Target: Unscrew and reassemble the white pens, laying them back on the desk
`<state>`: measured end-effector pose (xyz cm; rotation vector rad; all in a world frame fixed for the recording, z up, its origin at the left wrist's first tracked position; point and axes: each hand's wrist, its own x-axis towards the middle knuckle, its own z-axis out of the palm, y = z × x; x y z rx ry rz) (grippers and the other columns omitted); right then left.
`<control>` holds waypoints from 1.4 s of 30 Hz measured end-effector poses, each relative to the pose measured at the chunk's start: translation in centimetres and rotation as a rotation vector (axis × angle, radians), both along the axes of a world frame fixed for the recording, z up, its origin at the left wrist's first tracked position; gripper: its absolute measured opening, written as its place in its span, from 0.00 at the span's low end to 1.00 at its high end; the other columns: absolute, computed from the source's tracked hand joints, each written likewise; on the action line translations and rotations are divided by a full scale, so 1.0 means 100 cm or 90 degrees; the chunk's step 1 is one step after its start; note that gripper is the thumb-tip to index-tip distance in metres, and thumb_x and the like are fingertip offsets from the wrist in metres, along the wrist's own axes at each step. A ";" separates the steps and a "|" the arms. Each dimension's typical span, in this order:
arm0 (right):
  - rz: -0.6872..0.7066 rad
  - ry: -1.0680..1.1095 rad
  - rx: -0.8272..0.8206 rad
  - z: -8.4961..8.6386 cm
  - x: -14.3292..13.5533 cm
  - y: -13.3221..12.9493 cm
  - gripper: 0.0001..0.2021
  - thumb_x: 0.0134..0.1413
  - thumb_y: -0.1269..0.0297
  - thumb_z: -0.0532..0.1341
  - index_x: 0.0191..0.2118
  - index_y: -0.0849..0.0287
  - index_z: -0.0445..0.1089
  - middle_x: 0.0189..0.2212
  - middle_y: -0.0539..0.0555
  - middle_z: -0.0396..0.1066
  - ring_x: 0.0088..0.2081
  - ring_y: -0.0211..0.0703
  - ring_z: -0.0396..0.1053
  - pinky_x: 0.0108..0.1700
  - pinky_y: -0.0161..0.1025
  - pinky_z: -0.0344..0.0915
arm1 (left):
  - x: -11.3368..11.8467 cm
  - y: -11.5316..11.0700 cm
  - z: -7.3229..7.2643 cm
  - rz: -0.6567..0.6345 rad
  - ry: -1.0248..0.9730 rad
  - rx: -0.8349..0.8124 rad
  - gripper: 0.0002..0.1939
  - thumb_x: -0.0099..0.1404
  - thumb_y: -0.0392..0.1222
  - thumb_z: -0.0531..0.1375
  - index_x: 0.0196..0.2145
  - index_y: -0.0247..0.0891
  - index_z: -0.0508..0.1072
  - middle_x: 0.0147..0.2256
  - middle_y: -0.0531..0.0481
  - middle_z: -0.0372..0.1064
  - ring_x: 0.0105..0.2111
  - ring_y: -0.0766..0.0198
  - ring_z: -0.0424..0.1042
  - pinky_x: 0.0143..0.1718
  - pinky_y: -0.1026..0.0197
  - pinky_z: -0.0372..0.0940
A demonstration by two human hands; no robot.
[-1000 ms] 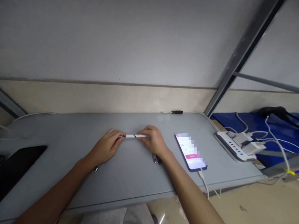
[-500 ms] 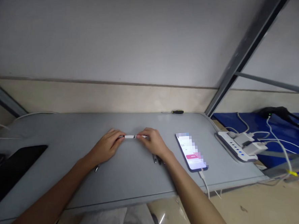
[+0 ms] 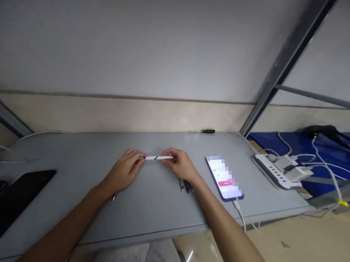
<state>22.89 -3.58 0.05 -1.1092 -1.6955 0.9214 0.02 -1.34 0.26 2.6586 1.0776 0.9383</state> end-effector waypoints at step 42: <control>-0.087 -0.055 0.014 -0.002 -0.005 -0.003 0.14 0.55 0.52 0.60 0.37 0.58 0.70 0.22 0.46 0.62 0.24 0.35 0.58 0.27 0.33 0.54 | 0.001 -0.001 0.000 0.000 -0.008 -0.050 0.13 0.72 0.41 0.46 0.42 0.37 0.69 0.38 0.47 0.69 0.41 0.58 0.65 0.45 0.55 0.62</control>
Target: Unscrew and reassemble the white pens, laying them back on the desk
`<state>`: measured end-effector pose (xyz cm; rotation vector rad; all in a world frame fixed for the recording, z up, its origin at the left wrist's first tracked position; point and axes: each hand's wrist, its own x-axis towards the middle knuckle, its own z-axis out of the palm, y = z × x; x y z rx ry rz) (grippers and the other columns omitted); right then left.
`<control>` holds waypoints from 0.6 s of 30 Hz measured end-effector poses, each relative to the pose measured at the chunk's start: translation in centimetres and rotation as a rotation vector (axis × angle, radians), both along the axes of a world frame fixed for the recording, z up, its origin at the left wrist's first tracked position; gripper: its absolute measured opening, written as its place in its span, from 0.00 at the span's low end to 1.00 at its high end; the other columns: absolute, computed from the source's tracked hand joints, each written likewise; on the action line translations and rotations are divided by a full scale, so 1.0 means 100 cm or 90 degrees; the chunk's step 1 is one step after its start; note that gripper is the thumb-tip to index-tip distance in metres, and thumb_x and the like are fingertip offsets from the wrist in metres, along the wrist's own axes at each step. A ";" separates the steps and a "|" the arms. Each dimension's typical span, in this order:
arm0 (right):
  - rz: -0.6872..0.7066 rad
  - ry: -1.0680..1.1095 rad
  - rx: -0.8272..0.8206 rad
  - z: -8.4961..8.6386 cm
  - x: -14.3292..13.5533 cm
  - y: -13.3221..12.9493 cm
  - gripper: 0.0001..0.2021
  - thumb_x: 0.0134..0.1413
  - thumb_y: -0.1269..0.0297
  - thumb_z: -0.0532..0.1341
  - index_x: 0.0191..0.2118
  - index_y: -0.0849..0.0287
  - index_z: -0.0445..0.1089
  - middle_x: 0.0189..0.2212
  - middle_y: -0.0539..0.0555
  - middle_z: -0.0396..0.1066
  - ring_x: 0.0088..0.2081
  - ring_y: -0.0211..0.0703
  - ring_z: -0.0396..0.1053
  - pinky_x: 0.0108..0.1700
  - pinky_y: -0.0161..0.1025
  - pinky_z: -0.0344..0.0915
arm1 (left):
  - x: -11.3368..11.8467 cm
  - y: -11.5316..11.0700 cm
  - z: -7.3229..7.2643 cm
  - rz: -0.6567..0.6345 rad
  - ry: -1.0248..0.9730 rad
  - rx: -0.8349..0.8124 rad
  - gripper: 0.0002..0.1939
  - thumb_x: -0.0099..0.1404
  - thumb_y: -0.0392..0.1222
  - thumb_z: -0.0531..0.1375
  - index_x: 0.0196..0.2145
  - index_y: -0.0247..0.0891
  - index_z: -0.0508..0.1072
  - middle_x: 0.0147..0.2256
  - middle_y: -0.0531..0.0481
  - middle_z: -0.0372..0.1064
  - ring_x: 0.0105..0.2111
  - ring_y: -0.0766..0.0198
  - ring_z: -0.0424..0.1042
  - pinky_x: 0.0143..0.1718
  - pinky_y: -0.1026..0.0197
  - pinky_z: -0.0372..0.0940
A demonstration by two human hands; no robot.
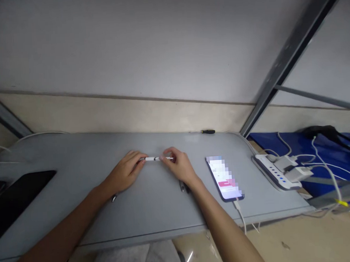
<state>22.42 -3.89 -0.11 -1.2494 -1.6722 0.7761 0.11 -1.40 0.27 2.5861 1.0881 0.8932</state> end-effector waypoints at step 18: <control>0.023 -0.036 0.012 0.001 -0.002 -0.002 0.18 0.59 0.49 0.57 0.29 0.59 0.72 0.20 0.48 0.64 0.24 0.37 0.58 0.26 0.34 0.53 | -0.002 -0.003 -0.001 0.010 0.004 -0.020 0.15 0.74 0.44 0.45 0.40 0.38 0.69 0.36 0.48 0.67 0.38 0.60 0.66 0.42 0.56 0.62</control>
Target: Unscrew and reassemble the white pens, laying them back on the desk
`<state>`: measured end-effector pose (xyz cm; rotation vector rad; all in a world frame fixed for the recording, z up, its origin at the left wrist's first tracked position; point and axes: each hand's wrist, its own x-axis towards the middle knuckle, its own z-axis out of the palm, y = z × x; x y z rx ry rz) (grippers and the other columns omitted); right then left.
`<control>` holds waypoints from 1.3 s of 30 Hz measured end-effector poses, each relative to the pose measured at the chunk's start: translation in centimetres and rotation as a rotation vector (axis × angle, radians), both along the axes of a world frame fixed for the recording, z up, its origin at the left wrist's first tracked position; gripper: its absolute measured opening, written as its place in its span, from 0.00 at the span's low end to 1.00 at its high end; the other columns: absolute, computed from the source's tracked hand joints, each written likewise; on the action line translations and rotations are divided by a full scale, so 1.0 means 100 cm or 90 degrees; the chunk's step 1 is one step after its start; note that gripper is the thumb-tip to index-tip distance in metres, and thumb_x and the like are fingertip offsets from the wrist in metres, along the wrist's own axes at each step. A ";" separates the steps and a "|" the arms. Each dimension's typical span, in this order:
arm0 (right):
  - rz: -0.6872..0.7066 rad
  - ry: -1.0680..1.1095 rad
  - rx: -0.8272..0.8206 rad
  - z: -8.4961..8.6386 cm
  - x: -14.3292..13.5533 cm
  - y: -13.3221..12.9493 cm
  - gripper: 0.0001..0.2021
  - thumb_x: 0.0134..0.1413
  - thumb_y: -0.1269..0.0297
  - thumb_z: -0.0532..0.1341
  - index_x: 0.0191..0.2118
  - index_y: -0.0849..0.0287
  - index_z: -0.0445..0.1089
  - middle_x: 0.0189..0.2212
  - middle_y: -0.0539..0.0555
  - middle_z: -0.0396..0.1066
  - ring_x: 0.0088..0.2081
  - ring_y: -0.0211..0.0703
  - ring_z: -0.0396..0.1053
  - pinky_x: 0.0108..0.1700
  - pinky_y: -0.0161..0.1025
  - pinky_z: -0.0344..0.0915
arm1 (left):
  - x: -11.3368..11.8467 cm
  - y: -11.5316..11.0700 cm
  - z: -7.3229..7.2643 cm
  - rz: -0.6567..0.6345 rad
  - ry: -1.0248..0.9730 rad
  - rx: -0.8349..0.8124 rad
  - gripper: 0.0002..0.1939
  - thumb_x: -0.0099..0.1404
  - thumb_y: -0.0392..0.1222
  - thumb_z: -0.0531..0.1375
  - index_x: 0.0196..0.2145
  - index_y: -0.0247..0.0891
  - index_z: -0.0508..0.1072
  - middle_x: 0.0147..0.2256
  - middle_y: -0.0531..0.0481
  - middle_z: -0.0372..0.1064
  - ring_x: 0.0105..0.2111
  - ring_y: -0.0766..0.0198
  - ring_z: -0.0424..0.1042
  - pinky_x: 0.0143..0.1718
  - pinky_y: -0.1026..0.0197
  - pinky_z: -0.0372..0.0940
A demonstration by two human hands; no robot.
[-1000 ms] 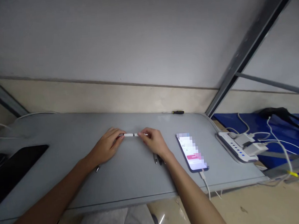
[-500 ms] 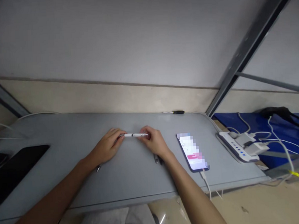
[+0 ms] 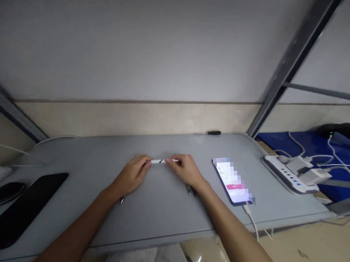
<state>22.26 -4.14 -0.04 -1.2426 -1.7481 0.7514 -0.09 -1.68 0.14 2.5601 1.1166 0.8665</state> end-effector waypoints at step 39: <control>-0.025 0.491 -0.116 0.012 -0.003 -0.002 0.26 0.56 0.51 0.61 0.57 0.49 0.57 0.23 0.46 0.68 0.20 0.35 0.63 0.17 0.29 0.46 | 0.001 0.001 0.000 0.105 0.005 0.072 0.12 0.71 0.43 0.48 0.36 0.38 0.68 0.35 0.47 0.67 0.39 0.58 0.65 0.45 0.54 0.61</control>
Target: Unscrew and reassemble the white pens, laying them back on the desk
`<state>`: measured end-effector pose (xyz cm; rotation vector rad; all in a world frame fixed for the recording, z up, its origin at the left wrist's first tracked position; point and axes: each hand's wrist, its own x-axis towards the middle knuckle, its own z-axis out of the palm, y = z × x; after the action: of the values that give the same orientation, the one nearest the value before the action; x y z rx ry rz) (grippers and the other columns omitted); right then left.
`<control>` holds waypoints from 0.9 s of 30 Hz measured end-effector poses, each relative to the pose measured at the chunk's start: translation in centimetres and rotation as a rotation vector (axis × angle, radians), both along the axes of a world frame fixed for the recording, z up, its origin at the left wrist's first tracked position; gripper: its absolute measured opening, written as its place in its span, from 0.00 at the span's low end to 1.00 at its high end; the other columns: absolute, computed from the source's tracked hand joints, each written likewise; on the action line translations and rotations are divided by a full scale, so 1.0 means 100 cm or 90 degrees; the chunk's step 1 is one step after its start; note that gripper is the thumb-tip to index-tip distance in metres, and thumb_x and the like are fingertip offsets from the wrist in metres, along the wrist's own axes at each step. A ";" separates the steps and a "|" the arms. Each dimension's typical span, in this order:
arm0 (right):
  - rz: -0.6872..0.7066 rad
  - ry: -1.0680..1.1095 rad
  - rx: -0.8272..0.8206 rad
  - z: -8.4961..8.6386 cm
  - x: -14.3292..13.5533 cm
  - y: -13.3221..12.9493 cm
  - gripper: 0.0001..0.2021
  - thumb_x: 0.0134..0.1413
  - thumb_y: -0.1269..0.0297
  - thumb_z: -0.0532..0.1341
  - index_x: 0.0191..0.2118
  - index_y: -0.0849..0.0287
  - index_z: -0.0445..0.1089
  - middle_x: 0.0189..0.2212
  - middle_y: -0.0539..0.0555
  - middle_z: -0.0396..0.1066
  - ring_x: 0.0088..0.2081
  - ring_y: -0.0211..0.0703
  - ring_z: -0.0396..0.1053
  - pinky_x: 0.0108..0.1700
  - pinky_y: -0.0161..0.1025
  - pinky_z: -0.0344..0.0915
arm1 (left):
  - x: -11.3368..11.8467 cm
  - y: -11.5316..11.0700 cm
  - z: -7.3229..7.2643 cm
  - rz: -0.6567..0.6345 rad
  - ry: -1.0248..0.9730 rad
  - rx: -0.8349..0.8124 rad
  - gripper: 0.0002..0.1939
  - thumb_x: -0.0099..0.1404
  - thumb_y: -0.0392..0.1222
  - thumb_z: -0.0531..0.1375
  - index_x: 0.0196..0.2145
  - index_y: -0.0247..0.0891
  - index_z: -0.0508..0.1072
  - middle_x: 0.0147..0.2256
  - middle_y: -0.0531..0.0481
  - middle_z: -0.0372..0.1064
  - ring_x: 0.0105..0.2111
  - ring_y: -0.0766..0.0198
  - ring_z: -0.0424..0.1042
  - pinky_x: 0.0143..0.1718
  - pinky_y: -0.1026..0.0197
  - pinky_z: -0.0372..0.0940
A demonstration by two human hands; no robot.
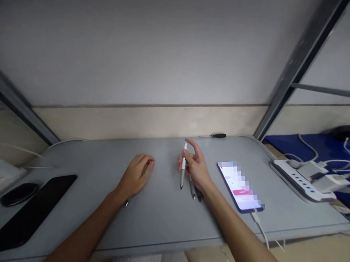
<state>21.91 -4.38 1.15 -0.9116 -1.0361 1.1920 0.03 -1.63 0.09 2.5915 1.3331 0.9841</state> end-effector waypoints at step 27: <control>0.003 -0.097 -0.026 -0.005 0.000 0.001 0.30 0.55 0.53 0.59 0.61 0.49 0.50 0.25 0.45 0.68 0.21 0.38 0.66 0.18 0.30 0.51 | -0.010 0.010 -0.008 0.221 0.069 0.027 0.06 0.62 0.36 0.54 0.38 0.37 0.69 0.37 0.45 0.67 0.41 0.53 0.65 0.44 0.53 0.63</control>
<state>21.91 -4.29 0.62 -1.0451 -1.1391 1.1646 -1.02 -0.67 -0.71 2.5271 1.8564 0.9300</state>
